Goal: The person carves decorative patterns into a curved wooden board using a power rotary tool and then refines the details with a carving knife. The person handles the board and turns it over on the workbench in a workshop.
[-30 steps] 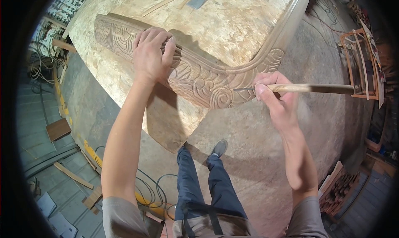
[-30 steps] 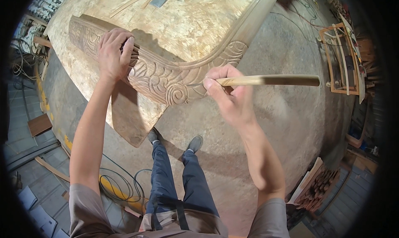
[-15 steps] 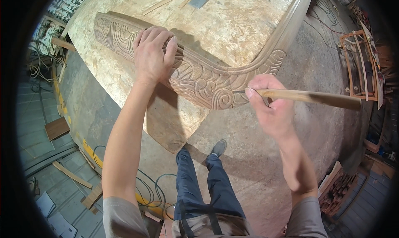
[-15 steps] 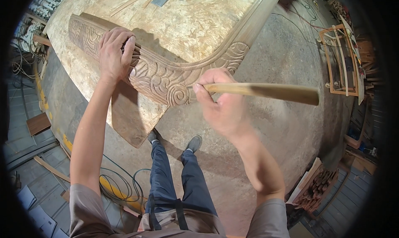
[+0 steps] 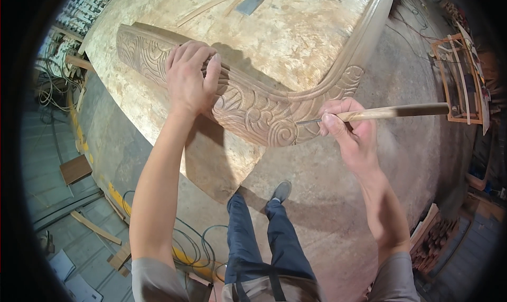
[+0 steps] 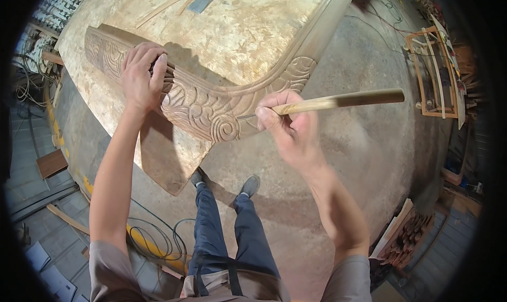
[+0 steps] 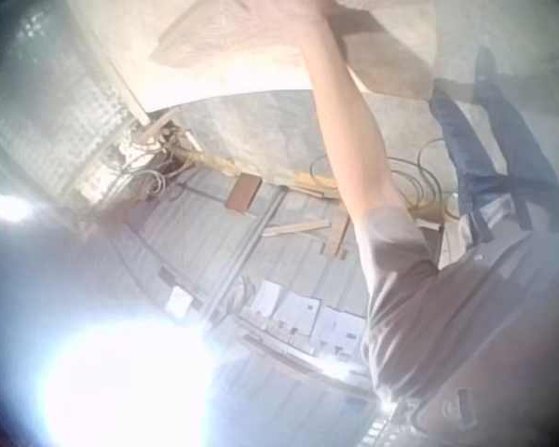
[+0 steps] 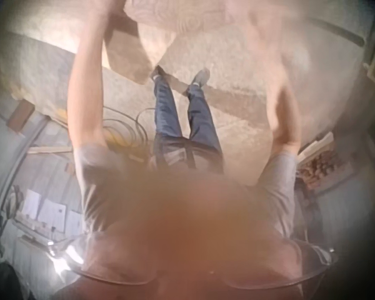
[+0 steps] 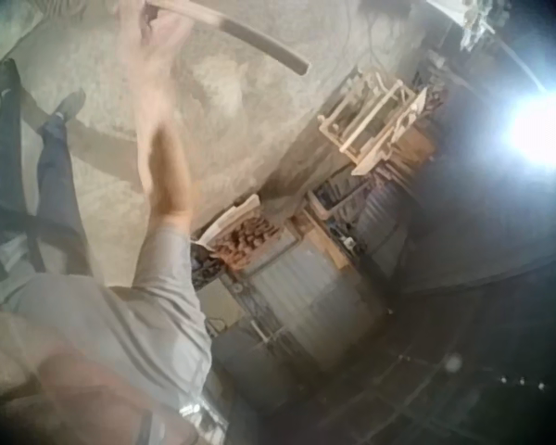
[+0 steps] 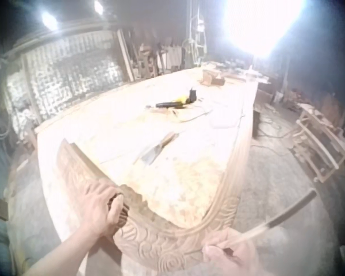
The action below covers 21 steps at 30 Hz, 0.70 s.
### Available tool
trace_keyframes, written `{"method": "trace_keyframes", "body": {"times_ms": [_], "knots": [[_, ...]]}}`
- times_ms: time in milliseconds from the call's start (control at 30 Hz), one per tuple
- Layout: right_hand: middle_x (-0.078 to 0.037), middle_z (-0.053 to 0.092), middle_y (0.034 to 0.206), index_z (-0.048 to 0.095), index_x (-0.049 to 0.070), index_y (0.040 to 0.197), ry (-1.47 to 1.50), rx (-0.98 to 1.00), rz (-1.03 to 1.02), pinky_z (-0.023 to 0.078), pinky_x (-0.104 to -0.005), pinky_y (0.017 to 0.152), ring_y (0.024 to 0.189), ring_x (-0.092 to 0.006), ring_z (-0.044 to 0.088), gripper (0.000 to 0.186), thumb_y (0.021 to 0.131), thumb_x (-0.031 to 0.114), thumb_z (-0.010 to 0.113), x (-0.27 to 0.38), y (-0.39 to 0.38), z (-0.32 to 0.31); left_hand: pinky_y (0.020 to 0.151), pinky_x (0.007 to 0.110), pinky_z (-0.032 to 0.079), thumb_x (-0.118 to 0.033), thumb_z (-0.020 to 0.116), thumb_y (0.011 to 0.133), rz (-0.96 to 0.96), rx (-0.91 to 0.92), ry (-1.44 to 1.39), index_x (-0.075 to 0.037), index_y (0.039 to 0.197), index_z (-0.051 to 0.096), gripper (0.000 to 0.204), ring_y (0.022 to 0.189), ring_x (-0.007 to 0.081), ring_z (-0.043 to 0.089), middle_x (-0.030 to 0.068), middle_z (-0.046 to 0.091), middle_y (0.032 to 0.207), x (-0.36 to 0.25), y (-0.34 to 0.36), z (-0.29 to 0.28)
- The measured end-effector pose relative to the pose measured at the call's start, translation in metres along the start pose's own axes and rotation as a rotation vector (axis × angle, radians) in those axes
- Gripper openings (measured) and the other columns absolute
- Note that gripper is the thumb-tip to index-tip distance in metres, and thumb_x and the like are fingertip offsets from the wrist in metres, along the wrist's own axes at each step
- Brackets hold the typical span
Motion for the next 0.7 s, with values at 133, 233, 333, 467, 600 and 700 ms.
{"method": "trace_keyframes", "body": {"times_ms": [133,233,333,467,600,700], "knots": [[-0.005,0.064,0.087,0.058,-0.001,0.1,0.033,0.0,-0.029,0.051,-0.0244,0.069,0.077,-0.0092,0.062,0.009,0.098,0.006,0.065,0.002,-0.001,0.007,0.11,0.046,0.037,-0.03,0.06,0.093,-0.01,0.008,-0.005,-0.009,0.097,0.072,0.024,0.114,0.0283,0.061,0.0073,0.07,0.109,0.003,-0.001,-0.003],[-0.004,0.064,0.086,0.059,0.0,0.1,-0.021,0.01,-0.042,0.051,-0.0239,0.069,0.077,-0.0083,0.061,0.009,0.097,0.006,0.066,0.007,-0.001,0.009,0.11,0.046,0.037,-0.029,0.06,0.093,-0.002,0.002,-0.018,-0.009,0.097,0.072,0.024,0.114,0.0285,0.061,0.0073,0.069,0.109,0.0,0.0,-0.001],[-0.003,0.063,0.082,0.06,0.001,0.097,-0.121,0.012,0.003,0.05,-0.0241,0.069,0.077,-0.0077,0.06,0.008,0.096,0.005,0.066,0.017,0.003,0.015,0.106,0.041,0.039,-0.025,0.057,0.094,0.007,0.022,0.017,-0.006,0.099,0.071,0.024,0.116,0.03,0.06,0.0093,0.07,0.112,-0.006,0.001,-0.003],[-0.003,0.064,0.078,0.062,0.0,0.095,-0.32,0.037,0.117,0.05,-0.0254,0.068,0.075,-0.0089,0.062,0.007,0.096,0.006,0.065,0.025,0.02,0.021,0.105,0.041,0.04,-0.025,0.057,0.094,0.033,0.004,0.027,-0.006,0.1,0.071,0.024,0.115,0.0299,0.06,0.009,0.07,0.111,-0.006,0.002,-0.004],[-0.005,0.066,0.08,0.062,-0.001,0.097,0.008,0.182,0.19,0.051,-0.0262,0.066,0.074,-0.0103,0.063,0.009,0.097,0.008,0.063,0.004,0.019,0.012,0.11,0.046,0.036,-0.03,0.059,0.093,-0.012,0.004,-0.003,-0.011,0.097,0.071,0.022,0.114,0.0276,0.061,0.0061,0.07,0.108,0.0,-0.001,-0.001],[-0.008,0.067,0.087,0.06,-0.002,0.098,-0.019,-0.129,-0.034,0.052,-0.0253,0.068,0.075,-0.0097,0.062,0.009,0.1,0.007,0.06,0.0,-0.007,-0.005,0.11,0.046,0.036,-0.03,0.059,0.093,-0.008,-0.004,-0.01,-0.011,0.097,0.071,0.023,0.115,0.0277,0.061,0.006,0.069,0.109,0.001,0.0,-0.002]]}}
Point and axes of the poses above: each hand's wrist, its own y-axis towards the middle knuckle, its own z-axis out of the palm, x = y × z, the point moved 6 cm from there along y, towards the middle knuckle
